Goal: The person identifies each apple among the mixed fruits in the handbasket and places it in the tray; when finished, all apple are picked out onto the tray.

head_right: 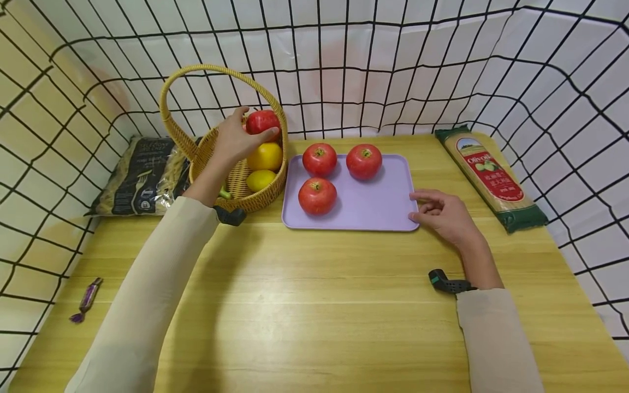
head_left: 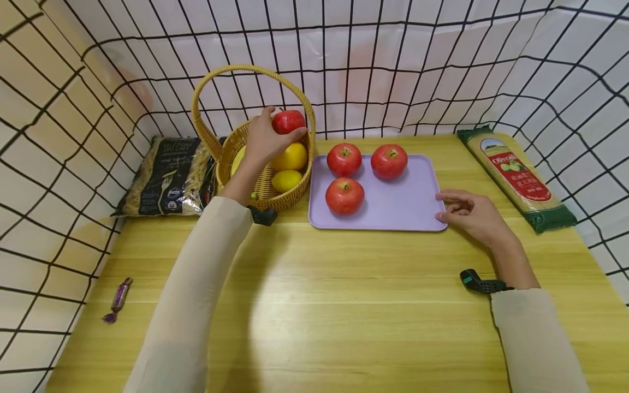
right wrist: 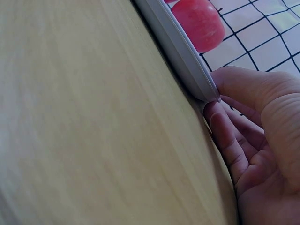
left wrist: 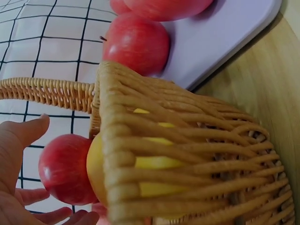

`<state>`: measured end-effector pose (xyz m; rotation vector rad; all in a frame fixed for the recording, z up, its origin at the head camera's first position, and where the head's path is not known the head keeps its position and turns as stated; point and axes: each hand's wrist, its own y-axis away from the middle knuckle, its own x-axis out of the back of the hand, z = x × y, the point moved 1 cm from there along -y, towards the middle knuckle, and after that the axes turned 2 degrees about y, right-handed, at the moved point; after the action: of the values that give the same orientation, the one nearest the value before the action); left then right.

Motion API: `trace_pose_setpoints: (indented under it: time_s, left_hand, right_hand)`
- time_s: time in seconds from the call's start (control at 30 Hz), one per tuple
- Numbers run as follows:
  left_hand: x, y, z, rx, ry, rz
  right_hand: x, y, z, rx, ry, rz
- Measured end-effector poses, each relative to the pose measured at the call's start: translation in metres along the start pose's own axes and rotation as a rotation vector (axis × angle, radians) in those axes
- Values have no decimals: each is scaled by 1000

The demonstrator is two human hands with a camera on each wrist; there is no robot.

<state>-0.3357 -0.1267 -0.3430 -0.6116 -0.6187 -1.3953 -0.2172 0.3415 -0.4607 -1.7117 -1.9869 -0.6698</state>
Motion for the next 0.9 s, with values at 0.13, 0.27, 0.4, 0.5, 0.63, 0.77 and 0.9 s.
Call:
trace_pose_setpoints:
  time_s: [0.13, 0.27, 0.4, 0.5, 0.63, 0.77, 0.9]
  left_hand:
    - [-4, -3, 1, 6, 9, -6]
    - [-10, -7, -2, 26, 5, -7]
    - [-15, -11, -3, 56, -1, -10]
    - [-17, -12, -5, 64, -2, -2]
    - [-21, -14, -6, 64, -2, 16]
    - [-22, -15, -7, 65, -4, 31]
    - [-23, -16, -8, 58, 5, 45]
  right_hand:
    - [1, 0, -1, 4, -2, -3]
    - [1, 0, 1, 14, -12, 0]
    - [0, 0, 1, 12, -15, 6]
    - [-1, 1, 0, 14, -17, 7]
    - [-1, 1, 1, 19, -23, -1]
    - [-1, -1, 3, 16, -27, -6]
    - [0, -1, 3, 15, -18, -9]
